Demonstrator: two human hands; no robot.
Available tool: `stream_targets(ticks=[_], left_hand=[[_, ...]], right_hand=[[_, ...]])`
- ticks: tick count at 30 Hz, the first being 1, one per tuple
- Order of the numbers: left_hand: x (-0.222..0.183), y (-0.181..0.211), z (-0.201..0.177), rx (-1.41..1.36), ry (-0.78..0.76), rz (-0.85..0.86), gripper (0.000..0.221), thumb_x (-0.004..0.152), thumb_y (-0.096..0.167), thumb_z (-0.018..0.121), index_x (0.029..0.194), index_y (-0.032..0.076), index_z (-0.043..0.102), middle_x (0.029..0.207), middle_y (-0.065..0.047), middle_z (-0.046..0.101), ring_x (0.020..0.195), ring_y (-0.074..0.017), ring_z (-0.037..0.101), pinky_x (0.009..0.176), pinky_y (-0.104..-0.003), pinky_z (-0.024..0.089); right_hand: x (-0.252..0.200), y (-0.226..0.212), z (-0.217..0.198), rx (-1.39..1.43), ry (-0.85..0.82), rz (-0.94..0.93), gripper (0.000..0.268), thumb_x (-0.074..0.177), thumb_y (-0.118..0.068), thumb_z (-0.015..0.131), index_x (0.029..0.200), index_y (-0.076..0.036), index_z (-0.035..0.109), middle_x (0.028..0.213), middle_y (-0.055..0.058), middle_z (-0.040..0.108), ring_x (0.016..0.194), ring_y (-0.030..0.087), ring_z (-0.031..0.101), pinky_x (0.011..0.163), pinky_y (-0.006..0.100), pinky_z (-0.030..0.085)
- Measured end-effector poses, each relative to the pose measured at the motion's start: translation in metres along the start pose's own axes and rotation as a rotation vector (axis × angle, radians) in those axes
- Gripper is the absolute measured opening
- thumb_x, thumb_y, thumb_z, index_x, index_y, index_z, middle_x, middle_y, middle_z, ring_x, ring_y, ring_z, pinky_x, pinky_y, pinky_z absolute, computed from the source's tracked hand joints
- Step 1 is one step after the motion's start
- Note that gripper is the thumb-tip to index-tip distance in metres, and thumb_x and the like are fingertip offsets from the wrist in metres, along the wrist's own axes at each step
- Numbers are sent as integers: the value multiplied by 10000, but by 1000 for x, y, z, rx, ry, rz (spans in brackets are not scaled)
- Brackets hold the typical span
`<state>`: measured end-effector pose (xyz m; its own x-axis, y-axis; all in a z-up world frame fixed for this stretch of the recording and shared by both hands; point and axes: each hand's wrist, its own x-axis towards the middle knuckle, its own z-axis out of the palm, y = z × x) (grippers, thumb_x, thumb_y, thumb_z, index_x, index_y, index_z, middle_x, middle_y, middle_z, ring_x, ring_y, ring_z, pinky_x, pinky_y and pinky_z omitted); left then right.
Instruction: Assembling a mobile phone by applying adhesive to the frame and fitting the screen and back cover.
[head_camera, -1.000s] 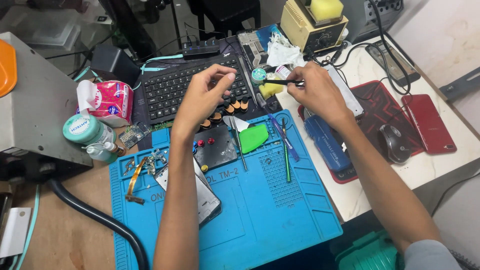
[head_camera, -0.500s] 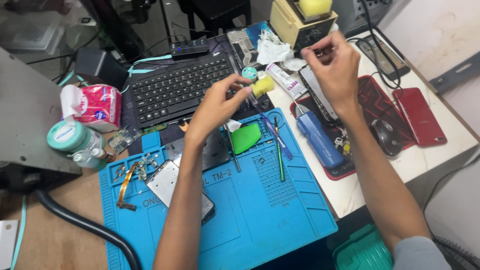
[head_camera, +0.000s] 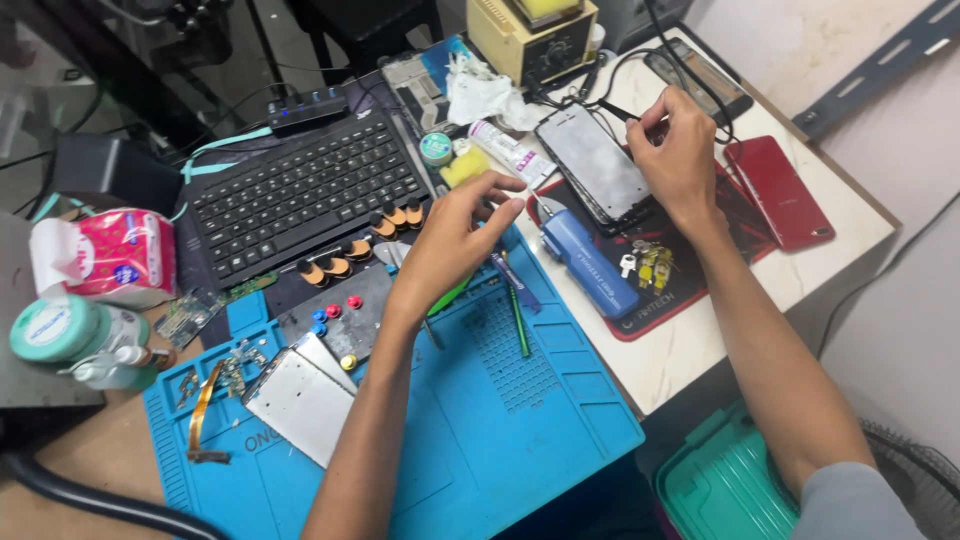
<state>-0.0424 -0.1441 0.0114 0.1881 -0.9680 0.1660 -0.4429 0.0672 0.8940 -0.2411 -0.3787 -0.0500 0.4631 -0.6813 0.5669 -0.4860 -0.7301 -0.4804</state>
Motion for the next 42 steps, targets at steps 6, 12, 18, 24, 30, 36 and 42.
stream_targets(ticks=[6,12,18,24,30,36,42], left_hand=[[4,-4,27,-45,-45,37,308,1006,308,506,1156,97,673,1061,-66,700,954,-160,661,774,-314,506],[8,-6,29,-42,-59,-35,313,989,273,604,1244,108,679,1055,-197,712,871,-306,734,737,-407,589],[4,-15,8,-27,34,-78,290,992,270,616,1235,136,698,1032,-179,728,822,-254,725,734,-390,577],[5,-24,-17,-27,103,-52,263,996,238,613,1233,164,701,1040,-180,735,822,-230,723,735,-392,584],[-8,-19,-51,-59,247,-25,246,999,207,616,1214,135,712,1019,-181,747,805,-223,721,708,-369,591],[-19,-37,-86,-96,402,-9,229,1008,225,619,1194,135,719,1009,-177,741,850,-228,734,733,-367,604],[-28,-8,-98,-126,376,-157,268,986,292,536,1165,149,675,969,2,663,833,-91,654,714,-222,511]], right_hand=[[5,25,-6,-28,23,13,226,998,-44,735,859,-64,557,818,55,627,743,223,595,681,401,492],[8,49,13,-202,-213,90,176,897,-56,775,819,-46,618,792,128,676,805,341,715,671,437,563],[19,1,-9,-366,-260,19,87,953,-114,778,937,-68,706,849,95,672,819,300,725,799,484,531],[25,-63,29,-110,-384,-208,121,945,-134,732,1058,-112,696,992,80,680,959,297,716,893,502,484],[33,-91,88,-193,-521,-169,382,878,-164,785,1201,-63,607,991,157,679,978,358,722,960,557,415],[34,-110,86,-177,-539,-99,508,872,-121,776,1297,-26,514,1001,260,696,1008,481,705,916,606,419],[49,-160,29,-6,-609,269,494,914,-316,614,1361,-154,480,1035,102,630,854,260,620,715,461,463]])
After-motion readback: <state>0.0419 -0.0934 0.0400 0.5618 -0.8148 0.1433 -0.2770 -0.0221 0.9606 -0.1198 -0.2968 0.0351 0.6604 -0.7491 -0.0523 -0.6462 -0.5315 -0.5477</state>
